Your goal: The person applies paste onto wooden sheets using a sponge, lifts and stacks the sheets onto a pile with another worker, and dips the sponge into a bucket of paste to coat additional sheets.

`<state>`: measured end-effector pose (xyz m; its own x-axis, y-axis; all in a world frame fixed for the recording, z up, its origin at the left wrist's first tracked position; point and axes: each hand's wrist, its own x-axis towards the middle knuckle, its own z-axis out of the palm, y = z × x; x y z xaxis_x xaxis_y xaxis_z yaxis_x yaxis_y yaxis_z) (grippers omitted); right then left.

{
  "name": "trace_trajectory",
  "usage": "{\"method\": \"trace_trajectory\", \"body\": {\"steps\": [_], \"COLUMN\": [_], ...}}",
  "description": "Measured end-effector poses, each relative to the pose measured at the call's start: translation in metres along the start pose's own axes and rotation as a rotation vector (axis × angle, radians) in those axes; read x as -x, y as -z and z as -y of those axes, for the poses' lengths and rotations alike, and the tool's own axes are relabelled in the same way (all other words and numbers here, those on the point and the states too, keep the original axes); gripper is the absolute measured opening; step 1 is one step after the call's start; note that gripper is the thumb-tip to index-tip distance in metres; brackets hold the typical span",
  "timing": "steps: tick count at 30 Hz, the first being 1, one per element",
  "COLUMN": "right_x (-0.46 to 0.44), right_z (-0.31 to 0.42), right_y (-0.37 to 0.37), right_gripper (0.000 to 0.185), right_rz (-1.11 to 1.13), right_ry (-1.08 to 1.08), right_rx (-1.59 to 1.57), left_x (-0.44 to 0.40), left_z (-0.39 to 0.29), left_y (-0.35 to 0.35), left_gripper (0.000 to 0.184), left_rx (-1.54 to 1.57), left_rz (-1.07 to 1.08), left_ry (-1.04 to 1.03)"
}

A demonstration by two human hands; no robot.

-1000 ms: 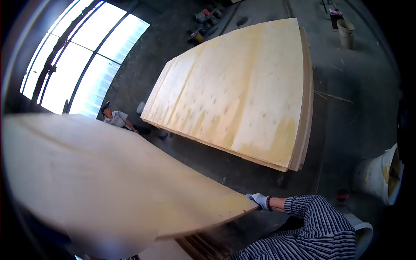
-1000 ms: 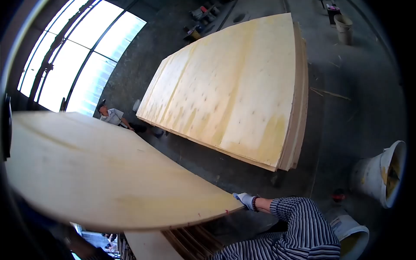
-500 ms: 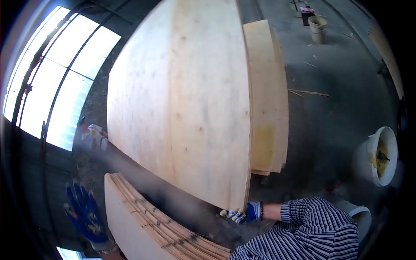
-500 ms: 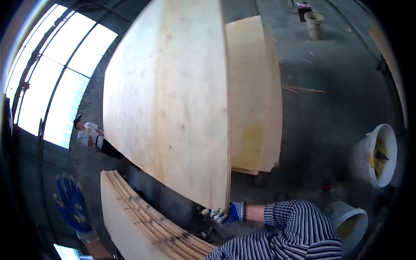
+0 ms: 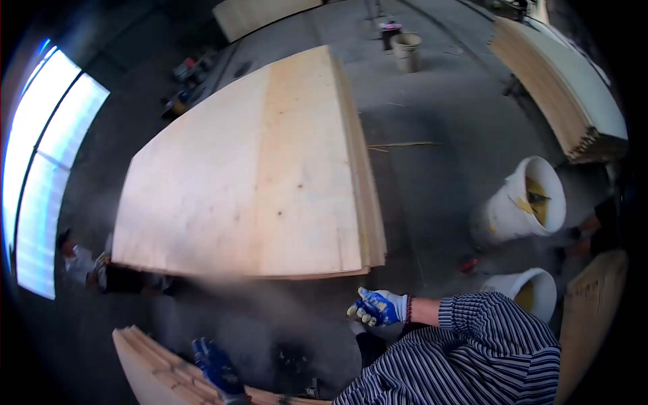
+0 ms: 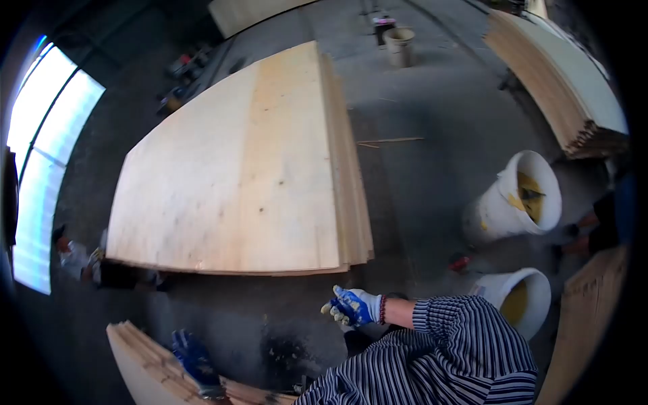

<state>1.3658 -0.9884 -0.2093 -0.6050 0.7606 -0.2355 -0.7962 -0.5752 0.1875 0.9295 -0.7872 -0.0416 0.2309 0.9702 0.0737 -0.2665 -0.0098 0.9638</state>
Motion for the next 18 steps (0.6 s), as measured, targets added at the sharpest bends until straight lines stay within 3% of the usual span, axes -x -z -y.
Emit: {"method": "trace_trajectory", "body": {"steps": [2,5,8,10,11,13,15,17,18], "right_x": [0.012,0.029,0.048,0.056,0.065,0.102,0.136,0.171,0.185], "right_z": [0.008,0.019,0.018,0.014,0.016,0.013,0.014,-0.018,-0.024], "right_y": [0.01,0.042,0.036,0.029,0.014,0.08,0.109,0.205,0.217], "right_gripper": [0.068,0.062,0.045,0.033,0.03,0.028,0.026,0.027,0.027], "right_rz": [-0.015,-0.101,-0.41,-0.665,-0.706,-0.807,-1.372,-1.687,-1.754], "right_ry": [0.221,0.528,0.848,1.104,1.21,1.429,1.595,1.765,1.788], "right_rx": [-0.024,-0.014,-0.037,-0.029,-0.059,-0.071,0.007,0.194,0.161], "left_x": [-0.031,-0.1,-0.166,-0.208,-0.225,-0.224,-0.239,-0.228,-0.242], "left_z": [0.046,0.147,0.211,0.25,0.272,0.342,0.385,0.431,0.449], "left_y": [-0.08,-0.143,-0.208,-0.247,-0.262,-0.268,-0.271,-0.247,-0.239], "left_gripper": [0.05,0.051,0.054,0.057,0.06,0.062,0.067,0.071,0.071], "left_rx": [-0.157,-0.324,-0.455,-1.035,-1.065,-1.059,-1.249,-1.294,-1.306], "left_rz": [-0.035,0.21,0.593,0.936,0.997,1.091,1.205,1.274,1.326], "left_ry": [0.189,0.249,0.238,-0.258,-0.329,-0.231,-0.475,-0.384,-0.367]}}
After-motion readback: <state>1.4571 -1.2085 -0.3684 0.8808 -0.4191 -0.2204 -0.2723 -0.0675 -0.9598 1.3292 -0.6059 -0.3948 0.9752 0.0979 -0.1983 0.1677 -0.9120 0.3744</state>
